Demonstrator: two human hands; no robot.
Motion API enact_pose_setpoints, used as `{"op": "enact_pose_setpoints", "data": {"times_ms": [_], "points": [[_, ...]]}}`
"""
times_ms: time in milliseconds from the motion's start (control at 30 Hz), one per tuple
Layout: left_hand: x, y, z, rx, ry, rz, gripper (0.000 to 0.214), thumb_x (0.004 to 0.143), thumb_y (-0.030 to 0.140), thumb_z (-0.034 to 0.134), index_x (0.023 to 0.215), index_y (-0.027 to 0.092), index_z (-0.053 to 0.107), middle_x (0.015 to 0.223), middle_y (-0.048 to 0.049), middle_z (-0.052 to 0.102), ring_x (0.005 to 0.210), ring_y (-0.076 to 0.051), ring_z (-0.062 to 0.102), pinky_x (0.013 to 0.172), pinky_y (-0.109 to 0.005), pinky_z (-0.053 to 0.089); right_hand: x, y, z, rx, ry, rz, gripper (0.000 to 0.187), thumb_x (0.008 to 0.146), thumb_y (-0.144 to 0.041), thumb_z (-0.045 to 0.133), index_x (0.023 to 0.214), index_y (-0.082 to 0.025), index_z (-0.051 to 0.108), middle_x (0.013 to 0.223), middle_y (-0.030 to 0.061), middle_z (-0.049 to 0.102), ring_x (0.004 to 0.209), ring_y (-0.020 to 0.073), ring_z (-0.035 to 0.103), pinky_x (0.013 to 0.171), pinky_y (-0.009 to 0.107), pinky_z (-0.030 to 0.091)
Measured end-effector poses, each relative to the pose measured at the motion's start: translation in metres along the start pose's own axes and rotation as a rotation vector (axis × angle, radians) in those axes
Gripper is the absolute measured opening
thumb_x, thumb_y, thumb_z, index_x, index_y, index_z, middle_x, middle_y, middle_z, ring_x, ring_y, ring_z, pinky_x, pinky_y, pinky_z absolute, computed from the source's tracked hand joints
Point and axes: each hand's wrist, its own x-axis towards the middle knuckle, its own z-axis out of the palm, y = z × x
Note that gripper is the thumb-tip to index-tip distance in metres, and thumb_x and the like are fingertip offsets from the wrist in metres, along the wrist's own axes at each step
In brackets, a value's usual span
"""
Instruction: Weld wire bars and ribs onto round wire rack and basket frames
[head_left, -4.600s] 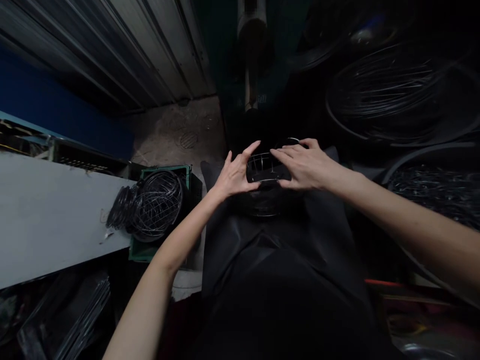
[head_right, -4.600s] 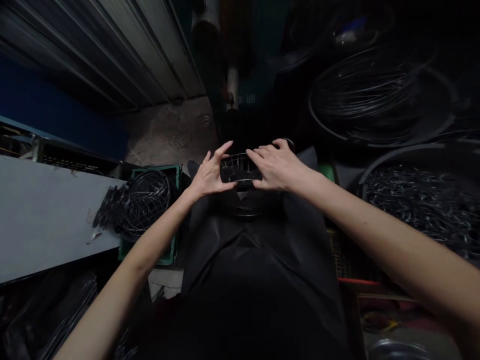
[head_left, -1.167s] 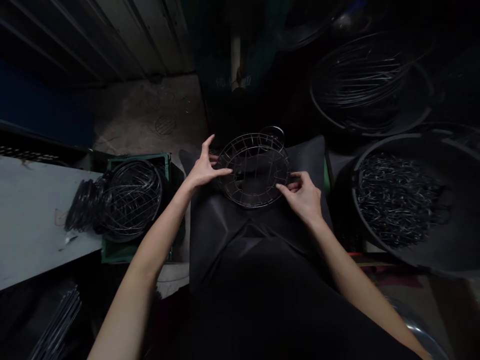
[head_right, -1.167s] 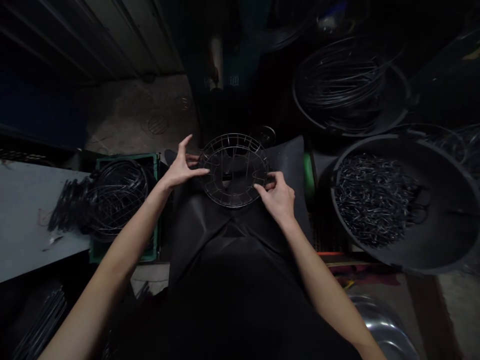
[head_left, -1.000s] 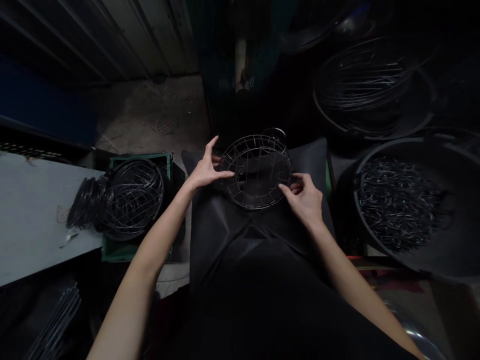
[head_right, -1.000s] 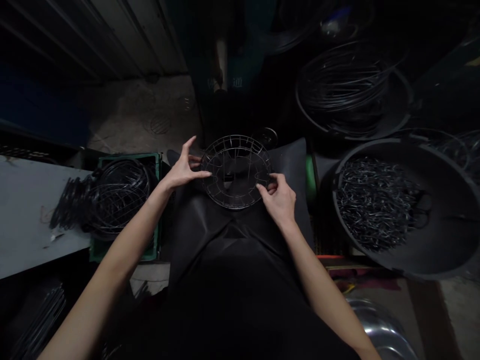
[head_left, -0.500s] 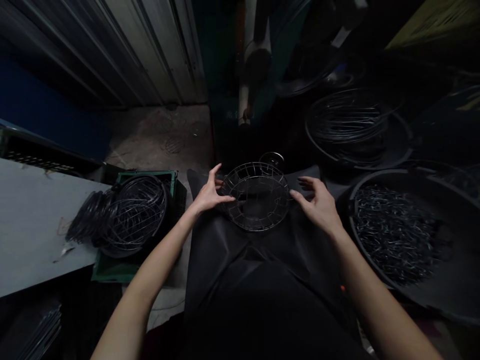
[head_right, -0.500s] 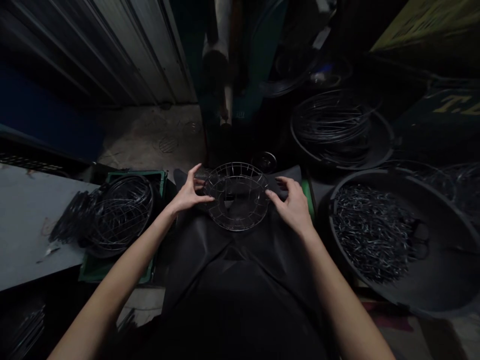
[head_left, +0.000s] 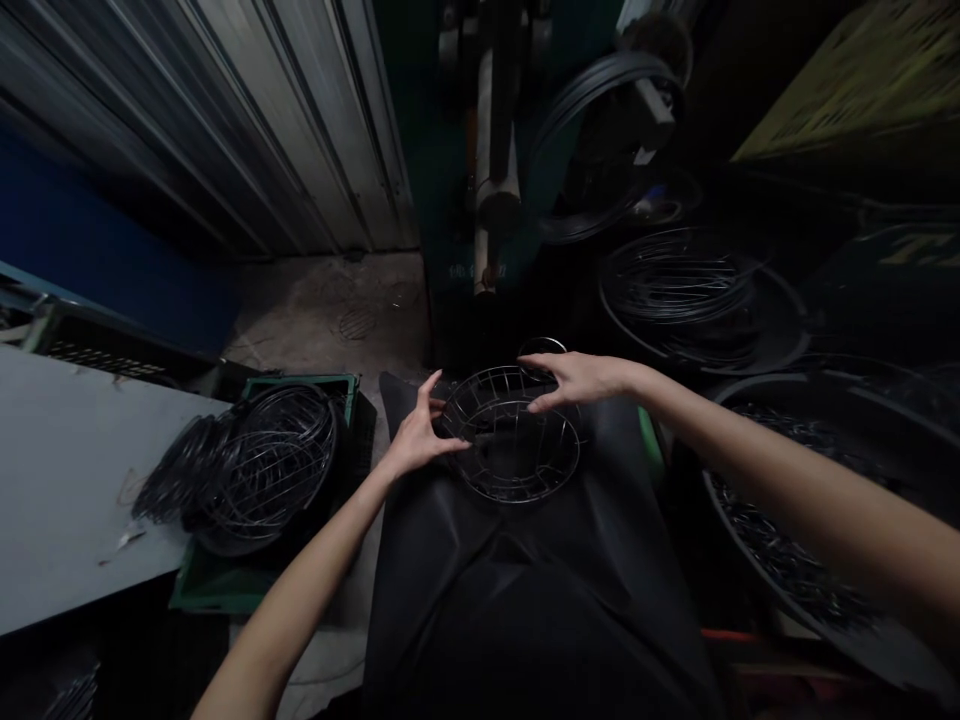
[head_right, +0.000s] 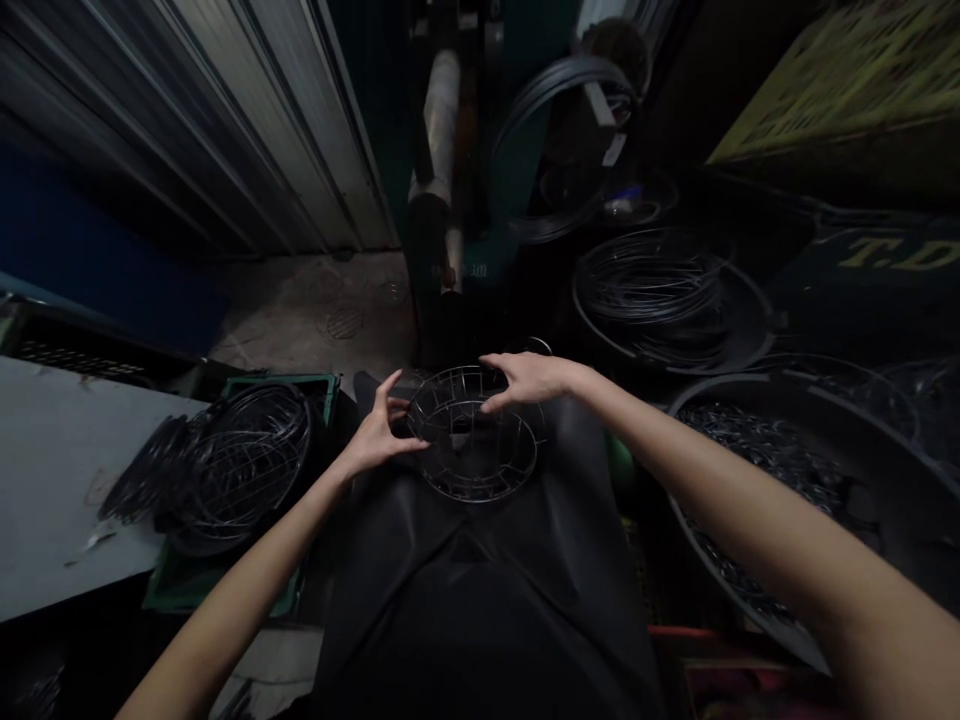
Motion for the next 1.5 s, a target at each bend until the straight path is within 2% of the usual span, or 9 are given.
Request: {"op": "enact_pose_setpoints", "data": {"times_ms": [133,233,467,600,733,900,1033,1300,1500], "points": [[-0.008,0.003,0.001,0.045,0.021,-0.025,0.120,0.051,0.043,0.085,0.146,0.033,0.012,0.113,-0.0063,0.055,0.107,-0.027,0.060,0.098,-0.049,0.045,0.010,-0.004,-0.003,-0.078,-0.029,-0.048,0.067,0.057,-0.051,0.076,0.115,-0.020,0.065,0.098,0.0084,0.070,0.087,0.0273,0.065,0.075,0.035,0.050],[-0.014,0.002,0.004,0.065,0.040,-0.026,0.119,0.050,0.041,0.085,0.145,0.035,0.014,0.114,-0.0045,0.056,0.106,-0.026,0.060,0.097,-0.046,0.047,0.010,-0.006,-0.002,-0.210,-0.040,-0.109,0.059,0.059,-0.051,0.075,0.109,-0.021,0.067,0.094,0.0073,0.071,0.082,0.0266,0.065,0.072,0.035,0.047],[-0.019,-0.001,0.004,0.060,0.035,0.011,0.114,0.055,0.043,0.082,0.146,0.034,0.014,0.118,-0.0058,0.055,0.107,-0.025,0.059,0.098,-0.045,0.046,0.009,0.002,0.007,-0.244,-0.014,-0.134,0.065,0.063,-0.055,0.071,0.117,-0.020,0.064,0.102,0.0089,0.069,0.088,0.0280,0.063,0.076,0.038,0.047],[-0.016,0.009,-0.004,0.090,-0.059,0.052,0.129,0.050,0.048,0.084,0.148,0.028,0.003,0.126,-0.0133,0.050,0.118,-0.032,0.051,0.101,-0.050,0.041,0.007,0.003,0.011,-0.178,0.031,-0.129,0.066,0.060,-0.053,0.073,0.117,-0.020,0.064,0.102,0.0084,0.068,0.087,0.0268,0.063,0.075,0.037,0.048],[-0.006,0.022,-0.003,0.070,0.006,0.077,0.130,0.052,0.052,0.082,0.149,0.027,-0.001,0.126,-0.0150,0.050,0.119,-0.034,0.049,0.103,-0.054,0.034,0.003,0.001,0.014,-0.207,0.045,-0.149,0.066,0.063,-0.052,0.071,0.120,-0.019,0.062,0.106,0.0094,0.067,0.089,0.0279,0.063,0.077,0.038,0.048],[-0.001,0.027,0.006,0.010,0.030,0.120,0.126,0.057,0.047,0.081,0.148,0.025,-0.003,0.110,-0.0095,0.061,0.105,-0.028,0.058,0.099,-0.047,0.040,-0.008,-0.004,0.017,-0.247,0.041,-0.185,0.066,0.070,-0.052,0.065,0.126,-0.018,0.057,0.110,0.0119,0.064,0.093,0.0287,0.063,0.079,0.040,0.049],[-0.002,0.028,0.006,0.012,0.032,0.162,0.126,0.055,0.049,0.081,0.148,0.025,0.000,0.115,-0.0108,0.059,0.110,-0.028,0.056,0.099,-0.045,0.040,-0.015,-0.005,0.020,-0.270,0.060,-0.198,0.068,0.072,-0.053,0.061,0.130,-0.017,0.054,0.111,0.0124,0.063,0.091,0.0278,0.063,0.077,0.038,0.050],[0.032,0.038,-0.003,0.191,-0.108,0.256,0.125,0.052,0.055,0.079,0.148,0.022,0.007,0.120,-0.0133,0.059,0.105,-0.030,0.059,0.096,-0.047,0.039,0.005,0.000,0.009,-0.344,-0.064,-0.166,0.074,0.075,-0.060,0.055,0.133,-0.015,0.052,0.109,0.0140,0.065,0.093,0.0303,0.063,0.080,0.041,0.051],[0.051,0.037,0.001,0.254,-0.124,0.316,0.116,0.058,0.051,0.074,0.148,0.022,0.007,0.123,-0.0141,0.057,0.101,-0.030,0.060,0.094,-0.048,0.038,0.019,0.012,0.006,-0.209,-0.126,-0.110,0.076,0.072,-0.060,0.060,0.134,-0.017,0.052,0.113,0.0113,0.065,0.099,0.0315,0.062,0.085,0.044,0.051]]}}
